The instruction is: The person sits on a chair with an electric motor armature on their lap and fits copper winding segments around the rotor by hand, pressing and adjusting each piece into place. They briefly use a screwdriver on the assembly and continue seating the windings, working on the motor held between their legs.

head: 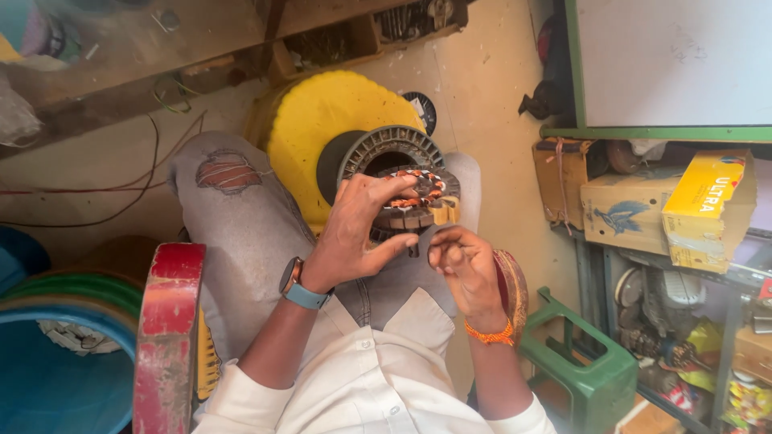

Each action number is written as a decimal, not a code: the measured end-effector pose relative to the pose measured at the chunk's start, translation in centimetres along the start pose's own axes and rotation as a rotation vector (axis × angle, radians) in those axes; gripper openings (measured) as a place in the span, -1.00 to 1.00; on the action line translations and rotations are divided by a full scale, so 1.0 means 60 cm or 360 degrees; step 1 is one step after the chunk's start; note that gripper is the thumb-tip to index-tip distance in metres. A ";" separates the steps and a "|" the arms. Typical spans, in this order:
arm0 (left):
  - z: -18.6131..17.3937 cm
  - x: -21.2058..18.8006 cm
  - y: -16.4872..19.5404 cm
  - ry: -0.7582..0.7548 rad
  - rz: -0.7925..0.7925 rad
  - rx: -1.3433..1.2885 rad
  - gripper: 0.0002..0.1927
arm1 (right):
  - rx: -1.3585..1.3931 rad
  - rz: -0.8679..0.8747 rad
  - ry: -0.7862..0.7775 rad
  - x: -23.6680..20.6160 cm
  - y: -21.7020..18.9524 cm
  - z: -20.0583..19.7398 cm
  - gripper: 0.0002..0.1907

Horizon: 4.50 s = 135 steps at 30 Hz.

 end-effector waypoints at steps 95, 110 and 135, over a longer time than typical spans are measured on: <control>0.046 0.021 0.052 -0.0046 0.0181 0.0690 -0.63 | -0.1316 -0.0575 0.0364 -0.080 -0.079 -0.036 -0.81; 0.038 0.007 0.027 0.0028 0.0307 0.0576 -0.63 | -0.1236 -0.0601 -0.0029 0.043 -0.234 0.072 -0.83; 0.024 0.009 0.025 0.0074 0.0241 0.0485 -0.61 | -0.1284 -0.0081 -0.0410 0.160 -0.197 0.098 -0.80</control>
Point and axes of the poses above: each hand's wrist, its own x-axis towards the middle knuckle, its own z-axis out of the palm, y = z × x, the point moved 8 cm from there along x, towards the middle knuckle, and after that the axes turned 5 degrees about z, right-handed, at the moved point
